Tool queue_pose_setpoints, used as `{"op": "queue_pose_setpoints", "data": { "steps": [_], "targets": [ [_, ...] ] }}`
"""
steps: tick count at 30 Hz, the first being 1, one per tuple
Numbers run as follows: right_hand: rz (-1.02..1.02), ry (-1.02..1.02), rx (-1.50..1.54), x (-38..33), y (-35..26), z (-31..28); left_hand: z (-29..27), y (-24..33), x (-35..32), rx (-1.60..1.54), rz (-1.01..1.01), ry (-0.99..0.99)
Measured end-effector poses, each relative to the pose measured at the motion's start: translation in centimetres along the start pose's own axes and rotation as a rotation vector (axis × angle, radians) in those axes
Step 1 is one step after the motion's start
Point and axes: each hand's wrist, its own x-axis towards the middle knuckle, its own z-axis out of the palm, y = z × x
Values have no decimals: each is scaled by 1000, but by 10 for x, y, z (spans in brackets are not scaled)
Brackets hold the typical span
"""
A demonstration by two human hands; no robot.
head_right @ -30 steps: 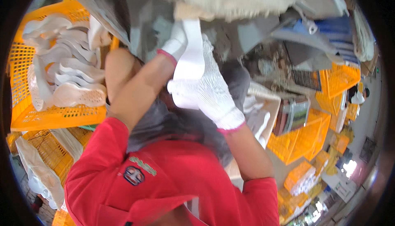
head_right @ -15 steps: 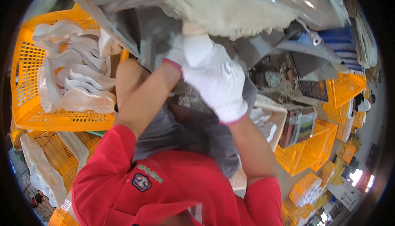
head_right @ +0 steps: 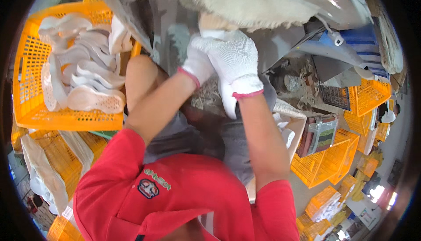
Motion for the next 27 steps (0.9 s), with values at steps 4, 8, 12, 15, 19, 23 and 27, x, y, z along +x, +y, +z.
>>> {"op": "queue_pose_setpoints", "data": {
  "steps": [4,8,12,15,19,23,27],
  "targets": [
    [179,-76,84,-41,-33,-24,-16,0,11,-294,-343,-366],
    [54,-268,-301,-58,-43,-23,-14,10,23,-5,-134,2],
    [-122,-200,-463,-57,-32,-32,4,15,3,150,-6,60],
    [194,-233,28,-119,-12,-35,8,12,-12,198,-25,165],
    [134,-88,277,-166,32,-31,4,11,-7,-21,-203,35],
    [120,-185,-6,-185,55,-43,20,41,-22,2073,644,-412],
    [464,-240,-84,-242,72,-70,37,98,-92,1261,-68,129]
  ]
}}
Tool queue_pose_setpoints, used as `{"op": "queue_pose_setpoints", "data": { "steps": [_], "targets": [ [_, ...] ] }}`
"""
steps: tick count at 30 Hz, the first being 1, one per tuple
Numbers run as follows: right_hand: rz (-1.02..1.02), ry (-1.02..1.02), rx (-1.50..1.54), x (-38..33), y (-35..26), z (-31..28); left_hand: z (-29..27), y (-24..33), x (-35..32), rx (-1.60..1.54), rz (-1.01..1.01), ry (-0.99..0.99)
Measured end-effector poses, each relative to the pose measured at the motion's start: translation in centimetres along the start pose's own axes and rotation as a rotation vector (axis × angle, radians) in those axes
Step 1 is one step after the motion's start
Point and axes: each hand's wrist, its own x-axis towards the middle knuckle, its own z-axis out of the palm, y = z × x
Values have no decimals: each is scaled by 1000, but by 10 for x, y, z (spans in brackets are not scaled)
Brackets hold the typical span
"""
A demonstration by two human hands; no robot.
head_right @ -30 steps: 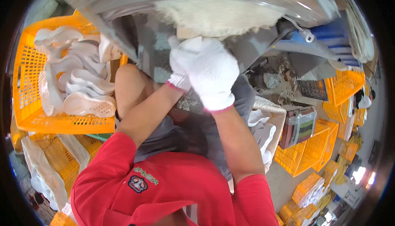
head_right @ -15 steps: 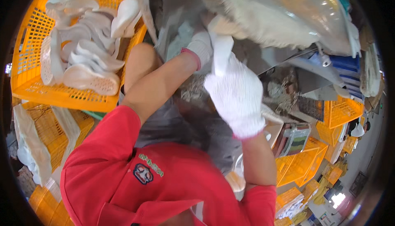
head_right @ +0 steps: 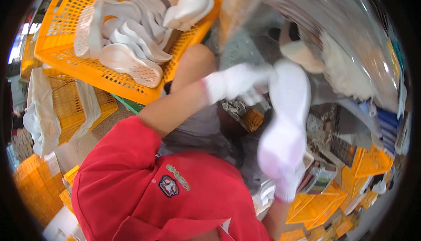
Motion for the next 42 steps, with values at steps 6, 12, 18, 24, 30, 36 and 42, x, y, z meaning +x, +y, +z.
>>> {"op": "queue_pose_setpoints", "data": {
  "steps": [6,12,18,24,30,36,42],
  "targets": [
    [705,-525,-414,-87,58,4,-177,-23,1,880,780,918],
    [327,-186,-165,-61,21,12,-308,-43,72,1427,520,759],
    [-341,110,90,38,-143,25,-301,11,-63,1092,968,610],
    [-74,-253,557,67,-237,30,-208,-14,-116,952,762,-79],
    [80,-123,720,23,-159,13,-295,21,-129,1177,634,1104],
    [338,355,1151,-34,-83,-3,-40,-67,-93,313,569,344],
    [349,378,374,-40,-85,-15,138,-56,10,-1024,-240,-190]
  ]
}}
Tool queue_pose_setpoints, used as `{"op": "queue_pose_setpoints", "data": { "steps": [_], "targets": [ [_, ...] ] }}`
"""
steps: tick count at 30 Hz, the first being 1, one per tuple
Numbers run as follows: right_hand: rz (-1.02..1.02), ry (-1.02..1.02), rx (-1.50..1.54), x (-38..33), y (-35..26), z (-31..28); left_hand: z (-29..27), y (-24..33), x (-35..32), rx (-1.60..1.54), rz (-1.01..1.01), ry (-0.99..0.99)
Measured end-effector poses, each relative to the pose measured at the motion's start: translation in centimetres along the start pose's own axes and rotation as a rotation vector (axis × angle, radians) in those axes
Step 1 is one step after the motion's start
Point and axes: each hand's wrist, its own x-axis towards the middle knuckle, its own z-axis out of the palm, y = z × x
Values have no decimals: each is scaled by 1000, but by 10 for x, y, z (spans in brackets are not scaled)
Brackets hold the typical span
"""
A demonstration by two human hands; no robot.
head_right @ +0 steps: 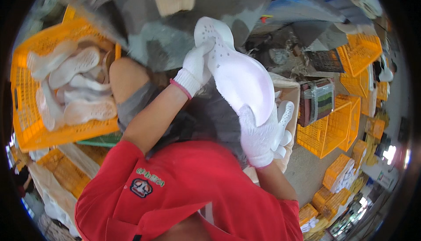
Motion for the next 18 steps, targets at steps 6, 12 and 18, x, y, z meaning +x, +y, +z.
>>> {"op": "queue_pose_setpoints", "data": {
  "steps": [6,12,18],
  "targets": [
    [-476,93,-172,72,-38,25,51,8,72,131,209,-54],
    [-634,143,126,184,-57,82,10,80,154,498,318,-160],
    [-777,18,-300,256,-64,103,-30,141,51,1722,221,58]
  ]
}}
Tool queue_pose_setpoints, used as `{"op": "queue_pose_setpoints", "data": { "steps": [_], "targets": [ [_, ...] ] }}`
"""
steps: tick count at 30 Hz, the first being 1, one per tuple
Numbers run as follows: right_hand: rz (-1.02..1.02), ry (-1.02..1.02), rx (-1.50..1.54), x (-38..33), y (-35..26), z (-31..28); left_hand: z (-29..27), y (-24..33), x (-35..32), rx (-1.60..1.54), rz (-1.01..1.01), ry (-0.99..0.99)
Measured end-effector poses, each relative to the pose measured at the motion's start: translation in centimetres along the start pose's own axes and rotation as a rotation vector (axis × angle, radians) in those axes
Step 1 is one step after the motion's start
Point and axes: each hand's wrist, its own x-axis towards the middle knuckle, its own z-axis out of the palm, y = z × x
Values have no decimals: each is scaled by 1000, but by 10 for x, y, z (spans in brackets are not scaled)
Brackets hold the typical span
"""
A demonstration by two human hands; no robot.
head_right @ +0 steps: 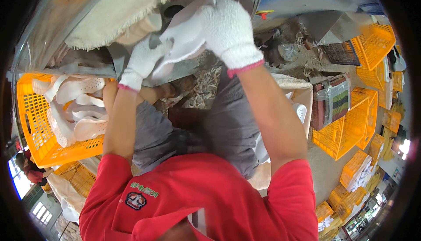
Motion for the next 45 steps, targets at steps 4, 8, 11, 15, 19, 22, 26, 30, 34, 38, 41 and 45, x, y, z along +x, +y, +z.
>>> {"op": "queue_pose_setpoints", "data": {
  "steps": [4,8,11,15,19,22,26,30,34,38,41,45],
  "targets": [
    [-186,-101,-323,9,1,-9,21,22,-32,-452,286,-289],
    [386,-119,608,-31,-34,-56,84,63,-33,-1143,119,-170],
    [568,-175,566,-77,-60,-92,116,92,-17,-1457,23,22],
    [523,195,422,-104,-63,-87,138,118,4,-1460,-87,239],
    [485,270,207,-91,-47,-64,138,129,33,-1369,-82,314],
    [495,434,327,-82,-39,-50,133,127,45,-1287,25,274],
    [438,331,288,-83,-48,-45,132,104,25,-1395,-42,136],
    [513,329,298,-94,-58,-43,131,84,15,-1613,18,-38],
    [582,330,453,-72,-52,-39,118,89,52,-1501,57,16],
    [509,313,308,-40,-27,-21,104,86,73,-1638,-49,-65],
    [570,194,422,-19,-8,-6,84,65,52,-1056,-354,83],
    [488,64,223,5,12,12,49,23,20,209,-191,421]
  ]
}}
